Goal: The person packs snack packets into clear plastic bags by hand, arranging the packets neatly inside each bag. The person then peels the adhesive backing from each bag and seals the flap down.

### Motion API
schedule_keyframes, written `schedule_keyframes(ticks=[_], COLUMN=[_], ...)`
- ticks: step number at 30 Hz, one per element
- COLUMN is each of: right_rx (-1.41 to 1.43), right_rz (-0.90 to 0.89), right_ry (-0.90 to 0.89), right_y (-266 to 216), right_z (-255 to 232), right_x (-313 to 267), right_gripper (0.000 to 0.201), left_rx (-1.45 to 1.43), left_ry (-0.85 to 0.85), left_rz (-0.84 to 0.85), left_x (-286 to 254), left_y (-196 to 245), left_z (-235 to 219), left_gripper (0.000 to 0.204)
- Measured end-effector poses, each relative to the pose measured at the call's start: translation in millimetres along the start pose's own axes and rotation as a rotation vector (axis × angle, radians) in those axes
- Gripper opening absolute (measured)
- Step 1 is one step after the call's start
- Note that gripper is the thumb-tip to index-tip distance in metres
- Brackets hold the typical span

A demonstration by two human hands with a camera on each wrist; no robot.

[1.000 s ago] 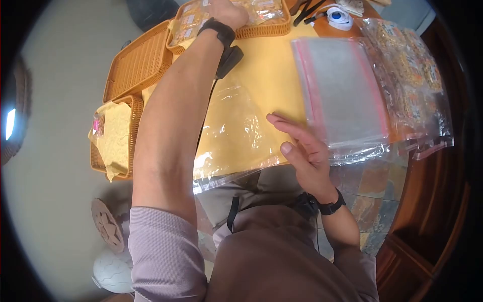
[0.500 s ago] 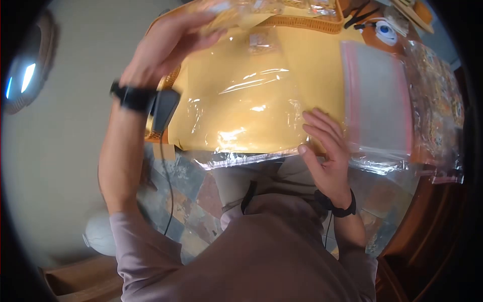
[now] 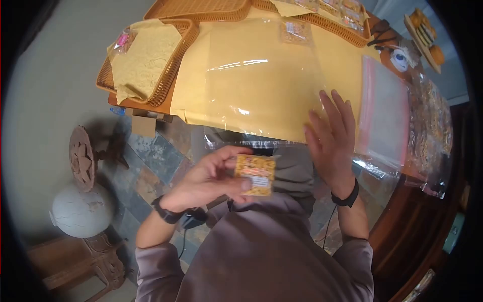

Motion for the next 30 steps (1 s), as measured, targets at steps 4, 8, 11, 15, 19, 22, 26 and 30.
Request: schedule_keyframes(ticks=[4, 8, 11, 15, 19, 22, 26, 30], right_rx=[-0.038, -0.030, -0.013, 0.049, 0.093, 0.141, 0.190, 0.252], right_rz=[-0.006, 0.017, 0.027, 0.030, 0.031, 0.037, -0.011, -0.038], right_ry=[0.044, 0.102, 0.111, 0.108, 0.124, 0.111, 0.102, 0.127], right_y=[-1.0, -10.1, -17.2, -26.9, -29.6, -29.0, -32.0, -39.1], right_z=[-5.3, -17.1, -18.7, -17.3, -16.0, -13.0, -9.1, -7.2], right_x=[6.3, 12.1, 10.9, 9.7, 7.4, 4.1, 3.3, 5.2], right_gripper=[0.017, 0.013, 0.014, 0.015, 0.014, 0.015, 0.016, 0.016], left_rx=[-0.081, -0.152, -0.193, -0.348, -0.345, -0.165, -0.248, -0.274], left_ry=[-0.032, 0.015, 0.084, 0.257, 0.335, 0.332, 0.355, 0.443], left_rz=[-0.015, 0.152, 0.293, 0.571, 0.705, 0.713, 0.739, 0.753], left_x=[25.3, 43.4, 54.8, 75.7, 79.3, 82.5, 99.6, 118.2], left_y=[4.7, 6.1, 1.7, 4.2, -3.1, -8.8, 11.8, 34.9], left_z=[20.1, 23.1, 25.8, 40.8, 53.2, 56.8, 45.8, 40.4], left_gripper=[0.064, 0.068, 0.076, 0.081, 0.090, 0.087, 0.071, 0.073])
Point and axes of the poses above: each hand's wrist, its own x-axis towards the middle knuckle, its own z-axis out of the palm, y = z × x, the point moved 2 cm from there along x, towards the middle knuckle, and after that the axes turned 8 degrees about -z, right-handed, at the moved point
